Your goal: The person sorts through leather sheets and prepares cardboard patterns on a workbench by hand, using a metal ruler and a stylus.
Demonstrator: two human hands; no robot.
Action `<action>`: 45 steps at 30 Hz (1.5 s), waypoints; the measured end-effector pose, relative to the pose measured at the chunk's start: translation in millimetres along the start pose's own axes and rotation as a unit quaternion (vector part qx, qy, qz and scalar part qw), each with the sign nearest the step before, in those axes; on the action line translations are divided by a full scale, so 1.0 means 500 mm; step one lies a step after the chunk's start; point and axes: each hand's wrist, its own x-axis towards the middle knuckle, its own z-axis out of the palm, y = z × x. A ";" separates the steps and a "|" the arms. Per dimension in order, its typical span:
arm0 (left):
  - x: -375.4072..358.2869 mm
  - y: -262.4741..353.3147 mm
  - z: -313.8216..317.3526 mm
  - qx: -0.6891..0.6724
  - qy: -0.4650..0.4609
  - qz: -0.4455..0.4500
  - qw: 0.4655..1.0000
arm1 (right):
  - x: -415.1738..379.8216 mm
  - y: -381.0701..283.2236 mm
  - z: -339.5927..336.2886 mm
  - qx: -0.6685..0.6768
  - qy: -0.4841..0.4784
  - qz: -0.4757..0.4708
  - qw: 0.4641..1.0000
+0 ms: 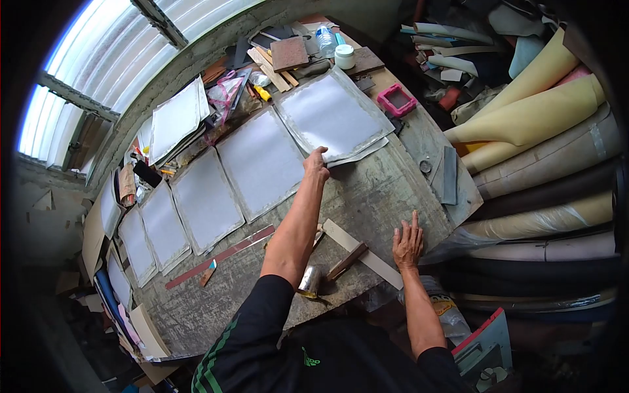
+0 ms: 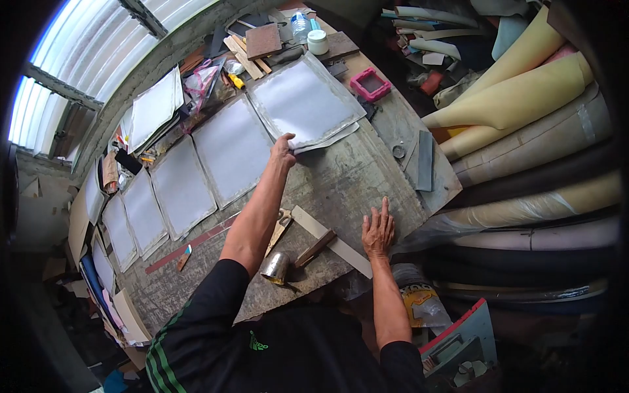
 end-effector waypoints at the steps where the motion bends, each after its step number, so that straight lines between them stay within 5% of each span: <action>1: -0.002 0.004 0.001 0.001 -0.001 0.001 1.000 | -0.001 0.000 0.002 0.001 0.001 0.001 1.000; 5: -0.074 0.036 0.029 0.138 -0.004 0.061 0.989 | 0.001 0.002 -0.001 0.004 -0.005 0.007 1.000; 7: -0.104 0.070 0.049 0.111 -0.193 0.166 0.961 | 0.000 -0.003 0.000 0.006 -0.010 0.008 1.000; 16: -0.445 0.307 0.151 0.008 -0.454 0.231 0.860 | -0.001 -0.003 0.002 -0.019 0.026 -0.017 0.999; 27: -0.472 0.578 0.148 0.119 -0.342 0.104 0.926 | 0.001 -0.009 0.004 -0.029 0.029 -0.023 0.999; 29: -0.490 0.645 0.140 0.320 -0.332 0.251 0.851 | 0.003 -0.013 0.002 -0.036 0.030 -0.023 0.999; 31: -0.495 0.716 0.139 0.176 -0.317 0.182 0.914 | 0.004 -0.015 0.001 -0.042 0.029 -0.024 0.998; 32: -0.476 0.761 0.123 0.183 -0.333 0.240 0.893 | 0.004 -0.019 -0.002 -0.041 0.025 -0.019 0.999; 34: -0.453 0.835 0.069 0.188 -0.347 0.296 0.870 | 0.005 -0.022 -0.005 -0.048 0.024 -0.022 0.998; 38: -0.428 0.947 -0.058 0.176 -0.223 0.390 0.876 | 0.005 -0.021 -0.002 -0.061 0.022 -0.026 0.998; 41: -0.213 1.034 -0.222 0.192 -0.216 0.431 0.854 | 0.007 -0.024 -0.002 -0.068 0.017 -0.023 0.997; 44: -0.123 0.946 -0.400 0.139 -0.092 0.422 0.891 | 0.000 -0.026 -0.001 -0.082 0.010 -0.016 0.996; 45: 0.004 0.933 -0.499 0.219 -0.027 0.455 0.863 | 0.000 -0.023 0.004 -0.078 0.017 -0.022 0.997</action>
